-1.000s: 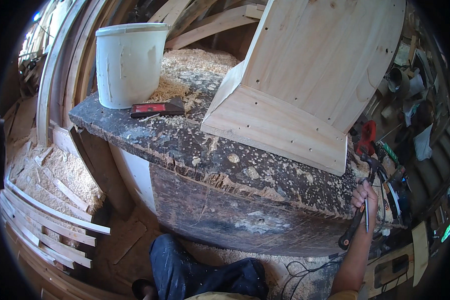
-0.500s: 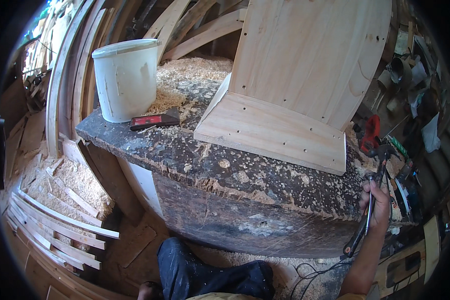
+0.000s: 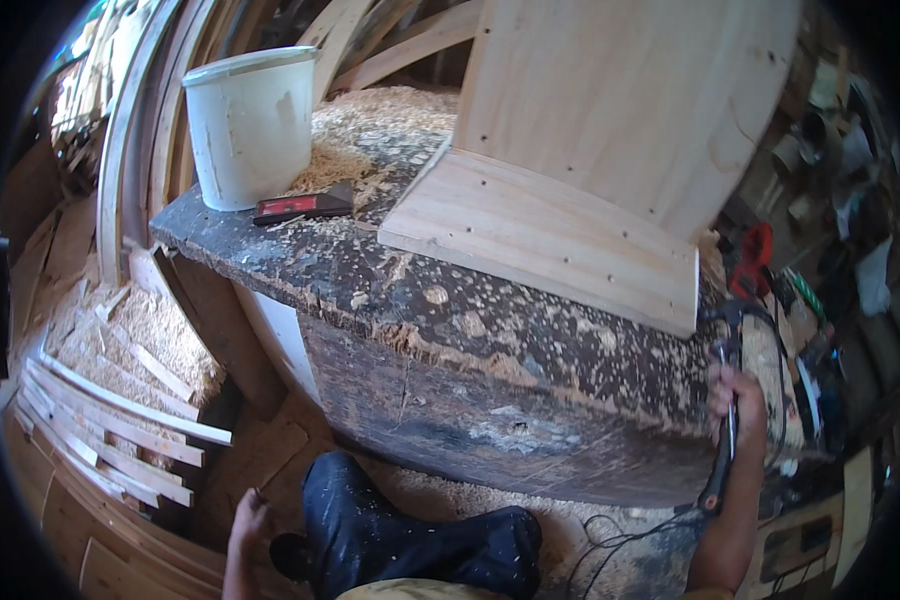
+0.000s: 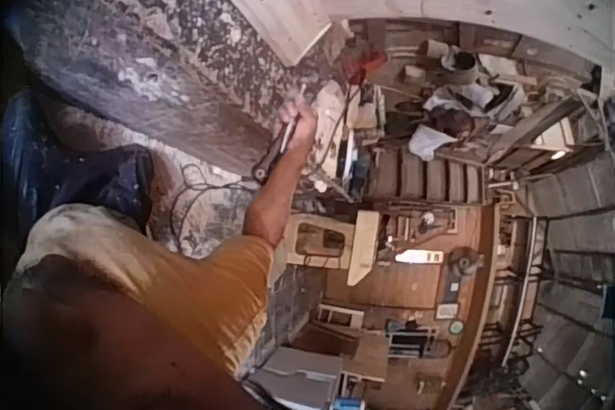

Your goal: Hammering nails into wooden components to assemble a furniture piece in a workshop.

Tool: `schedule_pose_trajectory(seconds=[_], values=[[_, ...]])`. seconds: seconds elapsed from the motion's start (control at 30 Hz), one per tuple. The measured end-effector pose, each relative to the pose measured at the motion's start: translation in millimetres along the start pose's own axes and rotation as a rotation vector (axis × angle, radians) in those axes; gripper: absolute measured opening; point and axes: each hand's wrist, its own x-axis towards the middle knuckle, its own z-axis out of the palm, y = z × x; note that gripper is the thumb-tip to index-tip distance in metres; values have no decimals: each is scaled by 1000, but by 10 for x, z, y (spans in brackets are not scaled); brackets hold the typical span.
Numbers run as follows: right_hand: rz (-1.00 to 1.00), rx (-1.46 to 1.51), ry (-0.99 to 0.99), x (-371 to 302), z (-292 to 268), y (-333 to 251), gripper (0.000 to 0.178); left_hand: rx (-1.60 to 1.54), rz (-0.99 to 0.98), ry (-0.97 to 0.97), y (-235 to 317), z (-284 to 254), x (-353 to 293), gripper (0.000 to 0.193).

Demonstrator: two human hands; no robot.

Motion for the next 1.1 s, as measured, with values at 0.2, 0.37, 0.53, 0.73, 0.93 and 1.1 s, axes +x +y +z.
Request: schedule_pose_trajectory(seconds=[0.2, 0.37, 0.53, 0.73, 0.93, 1.1], values=[[343, -180, 197, -12, 77, -208, 31, -369, -243, -74, 1640, 133, -75, 10], [540, -297, 104, 111, -15, -347, 33, -107, -379, -133, 2711, 246, -418, 6], [676, -342, 353, 218, 239, -297, 25, -145, -495, -121, 2961, 352, -1107, 10], [1037, -569, 360, 176, 438, -764, 10, -551, -556, 86, 3718, -108, -1699, 4], [1042, -882, 228, -57, 752, -1401, 18, -446, -427, 162, 4605, -14, -1091, 4], [1476, -1090, -87, -364, 776, -1615, 26, -573, -174, 203, 5274, 567, -290, 11]])
